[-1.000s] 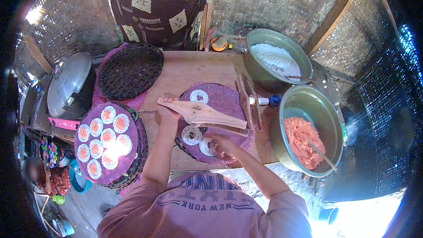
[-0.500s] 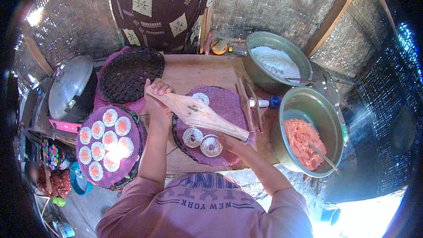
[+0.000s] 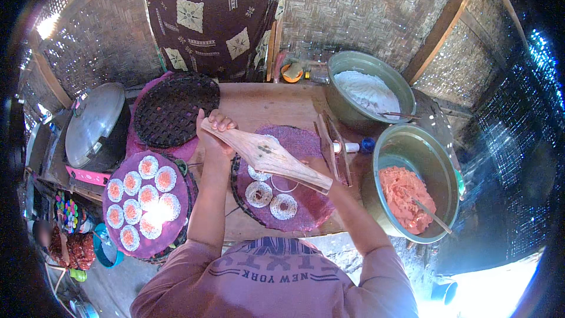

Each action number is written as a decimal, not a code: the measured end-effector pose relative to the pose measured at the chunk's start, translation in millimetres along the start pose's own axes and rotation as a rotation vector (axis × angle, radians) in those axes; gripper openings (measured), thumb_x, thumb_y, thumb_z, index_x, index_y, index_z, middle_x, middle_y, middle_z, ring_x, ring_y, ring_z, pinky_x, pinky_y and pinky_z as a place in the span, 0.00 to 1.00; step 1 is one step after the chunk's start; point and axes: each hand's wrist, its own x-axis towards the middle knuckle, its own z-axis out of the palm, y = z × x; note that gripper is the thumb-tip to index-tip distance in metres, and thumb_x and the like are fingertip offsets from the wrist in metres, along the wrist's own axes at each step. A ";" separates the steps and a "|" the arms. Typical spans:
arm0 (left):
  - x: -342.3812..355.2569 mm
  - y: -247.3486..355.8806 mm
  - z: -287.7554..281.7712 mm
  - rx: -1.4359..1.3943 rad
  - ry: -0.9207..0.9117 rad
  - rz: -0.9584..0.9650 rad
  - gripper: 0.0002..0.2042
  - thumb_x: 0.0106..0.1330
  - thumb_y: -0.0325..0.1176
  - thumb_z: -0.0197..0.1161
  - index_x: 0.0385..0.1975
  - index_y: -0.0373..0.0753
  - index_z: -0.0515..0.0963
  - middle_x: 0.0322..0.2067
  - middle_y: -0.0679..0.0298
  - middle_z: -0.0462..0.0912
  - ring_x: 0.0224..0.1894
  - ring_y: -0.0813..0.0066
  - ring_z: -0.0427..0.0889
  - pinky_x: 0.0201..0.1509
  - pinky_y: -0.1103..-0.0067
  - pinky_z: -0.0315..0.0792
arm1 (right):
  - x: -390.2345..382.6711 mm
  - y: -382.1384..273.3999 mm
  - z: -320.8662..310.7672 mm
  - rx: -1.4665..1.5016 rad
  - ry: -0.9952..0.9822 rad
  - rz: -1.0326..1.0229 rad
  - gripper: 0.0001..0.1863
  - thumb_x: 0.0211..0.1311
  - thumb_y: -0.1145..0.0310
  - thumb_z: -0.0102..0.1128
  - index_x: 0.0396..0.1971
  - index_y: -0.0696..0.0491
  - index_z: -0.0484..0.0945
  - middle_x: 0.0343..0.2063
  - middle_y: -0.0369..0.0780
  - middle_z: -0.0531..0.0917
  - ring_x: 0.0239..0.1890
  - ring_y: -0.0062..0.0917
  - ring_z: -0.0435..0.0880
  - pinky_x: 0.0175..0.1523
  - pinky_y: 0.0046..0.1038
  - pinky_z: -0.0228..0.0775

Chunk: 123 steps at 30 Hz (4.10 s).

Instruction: The person uses a wooden mold and a circular cutter to form white rice into round shapes on a purple mat, then scoops pink filling from a bowl and places it into the center of each rice piece. The person arranges the finished pieces on a woven tray and stacks them for storage.

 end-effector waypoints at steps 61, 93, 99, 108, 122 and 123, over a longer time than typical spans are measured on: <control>7.7 -30.3 -106.1 -0.186 0.420 0.082 0.22 0.66 0.55 0.40 0.14 0.48 0.62 0.07 0.76 0.57 0.10 0.82 0.58 0.21 0.81 0.58 | 27.1 57.6 -2.8 0.803 -0.505 0.064 0.41 0.64 0.32 0.36 0.58 0.54 0.69 0.42 0.51 0.80 0.31 0.28 0.85 0.24 0.26 0.77; -21.7 69.7 106.4 0.389 -0.072 0.353 0.28 0.69 0.60 0.39 0.13 0.45 0.63 0.05 0.70 0.60 0.07 0.77 0.56 0.17 0.78 0.58 | 71.0 33.8 -52.6 -1.072 0.658 -0.238 0.15 0.55 0.66 0.62 0.39 0.59 0.81 0.31 0.55 0.82 0.35 0.48 0.83 0.41 0.43 0.75; -36.3 57.6 112.6 0.503 -0.109 0.110 0.29 0.72 0.59 0.34 0.15 0.44 0.63 0.04 0.69 0.60 0.05 0.76 0.59 0.16 0.76 0.62 | -3.8 -2.4 -49.8 -0.875 0.713 -0.225 0.29 0.57 0.57 0.65 0.52 0.61 0.73 0.44 0.52 0.81 0.49 0.45 0.79 0.53 0.40 0.71; -74.3 36.6 146.6 0.807 0.113 0.087 0.33 0.72 0.60 0.29 0.10 0.44 0.62 0.01 0.65 0.58 0.02 0.74 0.55 0.09 0.77 0.59 | -32.1 64.3 -69.3 -0.812 0.979 0.100 0.46 0.50 0.53 0.68 0.65 0.57 0.56 0.57 0.60 0.69 0.58 0.51 0.72 0.60 0.43 0.66; -87.1 46.6 148.1 0.903 0.084 0.181 0.32 0.74 0.56 0.28 0.10 0.42 0.61 0.02 0.65 0.57 0.03 0.75 0.54 0.10 0.77 0.59 | 111.3 -6.1 -119.5 -0.953 0.923 -0.211 0.38 0.49 0.56 0.68 0.61 0.49 0.66 0.51 0.53 0.77 0.54 0.45 0.76 0.57 0.41 0.68; -89.6 49.2 148.8 0.895 0.078 0.191 0.32 0.74 0.56 0.28 0.10 0.42 0.61 0.02 0.65 0.57 0.02 0.76 0.54 0.09 0.77 0.58 | 115.2 -11.7 -116.9 -1.099 1.011 -0.283 0.38 0.48 0.57 0.69 0.61 0.50 0.66 0.50 0.53 0.78 0.53 0.46 0.77 0.57 0.41 0.68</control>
